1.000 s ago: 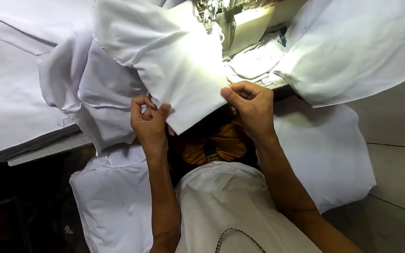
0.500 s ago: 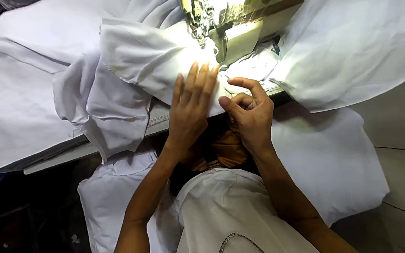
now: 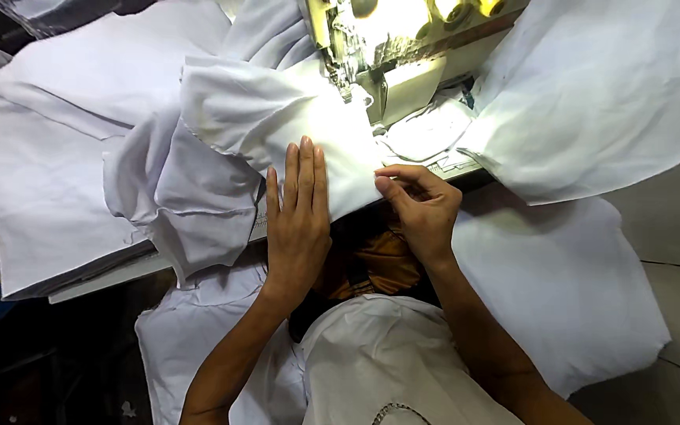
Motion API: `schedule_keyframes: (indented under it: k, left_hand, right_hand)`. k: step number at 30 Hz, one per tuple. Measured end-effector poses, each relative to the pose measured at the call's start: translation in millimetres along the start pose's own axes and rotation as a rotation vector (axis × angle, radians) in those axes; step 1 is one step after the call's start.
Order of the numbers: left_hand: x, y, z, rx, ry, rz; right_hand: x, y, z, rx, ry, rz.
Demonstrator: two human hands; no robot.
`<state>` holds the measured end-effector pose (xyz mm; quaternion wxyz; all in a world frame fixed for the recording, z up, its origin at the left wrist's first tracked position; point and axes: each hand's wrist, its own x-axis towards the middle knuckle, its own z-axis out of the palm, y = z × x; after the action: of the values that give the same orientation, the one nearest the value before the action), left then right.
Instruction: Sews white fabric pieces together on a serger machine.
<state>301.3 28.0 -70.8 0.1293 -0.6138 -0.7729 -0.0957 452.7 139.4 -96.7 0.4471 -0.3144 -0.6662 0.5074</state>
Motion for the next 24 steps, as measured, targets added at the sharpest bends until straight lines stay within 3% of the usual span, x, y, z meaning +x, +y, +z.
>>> schedule_keyframes:
  k: [9,17,20,23,24]
  left_hand:
    - [36,-42,-7,-0.088,-0.045,-0.019]
    - [69,-101,9,-0.151,-0.06,-0.14]
    - [76,-112,-4,-0.169,-0.008,-0.212]
    - [99,-103,-29,-0.157,0.181,-0.243]
    - [106,-88,-51,-0.174,0.131,-0.238]
  right_hand:
    - [66,0,27,0.008,-0.027,-0.096]
    - [52,-3,25,-0.074,-0.03,-0.078]
    - [47,3,24,-0.067,-0.055,-0.089]
    - [45,7,26,-0.067,-0.093,-0.085]
    - [45,7,27,-0.068,-0.098,-0.085]
